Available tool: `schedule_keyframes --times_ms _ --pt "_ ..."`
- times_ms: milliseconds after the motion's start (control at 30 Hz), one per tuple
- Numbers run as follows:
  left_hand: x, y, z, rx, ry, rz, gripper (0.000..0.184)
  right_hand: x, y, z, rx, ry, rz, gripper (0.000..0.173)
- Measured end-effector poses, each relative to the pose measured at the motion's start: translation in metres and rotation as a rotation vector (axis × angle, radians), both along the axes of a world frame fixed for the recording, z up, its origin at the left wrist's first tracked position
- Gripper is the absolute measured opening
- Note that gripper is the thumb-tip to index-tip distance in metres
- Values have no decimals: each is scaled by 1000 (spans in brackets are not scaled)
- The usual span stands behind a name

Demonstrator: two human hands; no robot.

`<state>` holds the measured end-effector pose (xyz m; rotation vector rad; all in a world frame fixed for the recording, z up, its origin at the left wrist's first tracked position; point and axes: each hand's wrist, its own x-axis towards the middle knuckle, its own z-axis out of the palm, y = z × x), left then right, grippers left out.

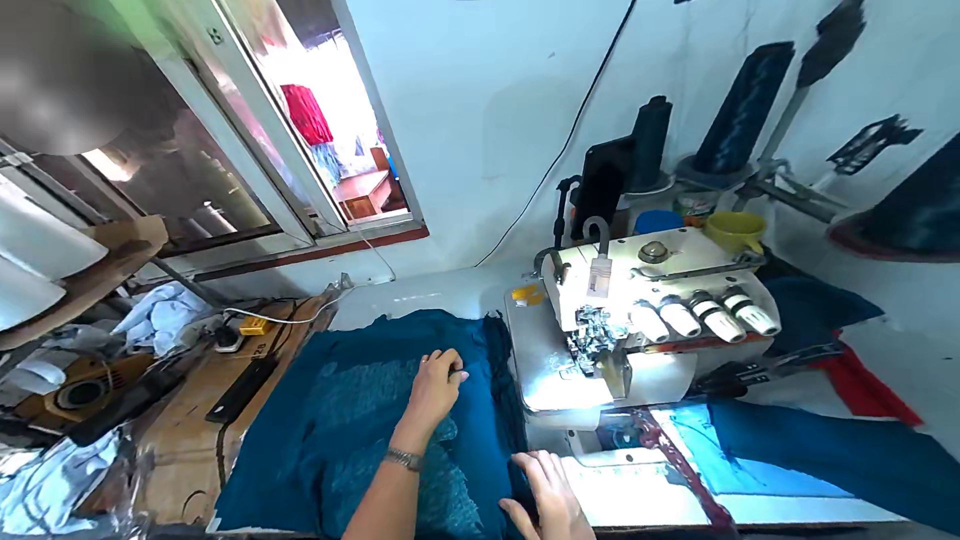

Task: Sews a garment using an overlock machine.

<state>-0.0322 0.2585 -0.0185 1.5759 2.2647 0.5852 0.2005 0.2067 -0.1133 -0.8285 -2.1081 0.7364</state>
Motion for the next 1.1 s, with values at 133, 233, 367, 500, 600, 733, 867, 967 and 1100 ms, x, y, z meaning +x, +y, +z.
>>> schedule_keyframes --times_ms 133,233,367,500,600,733,867,967,1100 --pt "-10 -33 29 281 -462 -221 3 -3 -3 7 -74 56 0 63" --pt "-1 -58 45 430 -660 -346 15 -17 -2 24 -67 233 40 69" --pt "10 -75 47 485 -688 -395 18 -49 11 59 34 501 70 49" --pt "13 -83 43 553 -677 -386 17 -52 16 83 92 511 101 8" --pt "13 -86 38 602 -631 -401 13 -48 11 82 65 509 92 11" --pt "18 -91 37 582 -578 -416 16 -43 10 80 51 512 98 10" --pt "22 -94 38 560 -682 -395 19 -40 8 82 16 521 104 14" --pt "24 -95 36 575 -701 -391 23 -38 5 81 19 519 99 16" --pt "25 -97 34 557 -676 -430 21 -36 4 79 42 511 90 12"
